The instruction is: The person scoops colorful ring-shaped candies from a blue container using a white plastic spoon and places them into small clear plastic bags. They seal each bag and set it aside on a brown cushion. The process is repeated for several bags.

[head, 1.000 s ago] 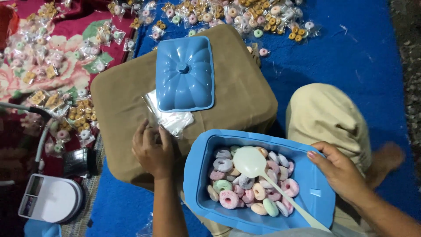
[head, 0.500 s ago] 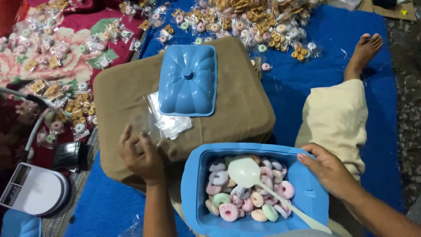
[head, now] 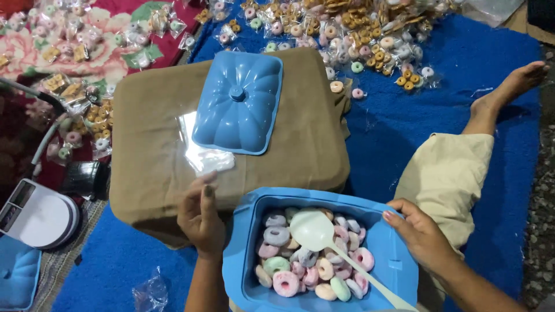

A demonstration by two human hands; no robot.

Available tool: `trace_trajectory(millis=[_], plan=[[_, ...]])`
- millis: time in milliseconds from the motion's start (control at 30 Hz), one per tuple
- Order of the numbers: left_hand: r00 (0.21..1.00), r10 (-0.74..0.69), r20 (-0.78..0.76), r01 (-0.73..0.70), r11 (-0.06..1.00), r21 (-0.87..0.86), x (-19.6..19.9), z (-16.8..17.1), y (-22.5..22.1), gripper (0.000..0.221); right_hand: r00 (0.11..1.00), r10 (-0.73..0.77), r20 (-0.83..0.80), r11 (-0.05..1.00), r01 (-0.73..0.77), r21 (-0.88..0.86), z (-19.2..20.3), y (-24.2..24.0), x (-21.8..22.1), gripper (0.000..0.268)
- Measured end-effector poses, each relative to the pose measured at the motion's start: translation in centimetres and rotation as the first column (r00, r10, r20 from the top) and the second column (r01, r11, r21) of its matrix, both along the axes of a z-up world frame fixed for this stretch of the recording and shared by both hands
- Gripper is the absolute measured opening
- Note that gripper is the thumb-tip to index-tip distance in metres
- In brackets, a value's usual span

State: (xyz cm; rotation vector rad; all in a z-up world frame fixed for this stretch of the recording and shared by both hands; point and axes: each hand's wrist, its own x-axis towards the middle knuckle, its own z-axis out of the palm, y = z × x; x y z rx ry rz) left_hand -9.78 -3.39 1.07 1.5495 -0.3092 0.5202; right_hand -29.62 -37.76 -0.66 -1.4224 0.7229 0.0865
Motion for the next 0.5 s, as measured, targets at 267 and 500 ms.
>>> trace_trajectory(millis=[267,500], plan=[[0.874,-0.398,-0.279,0.140,0.755,-0.641,-3.5,-0.3,-0.6,0.011,0.983,-0.178,0.056,0.984,0.178,-0.002,-0.5,0.5,-4.5,0.018],[0.893,-0.236,-0.383,0.090,0.928,-0.361,-1.2,1.8,-3.1,0.022,0.992,-0.127,0.019,0.989,0.125,0.081,-4.2,-0.3,-9.2,0.019]])
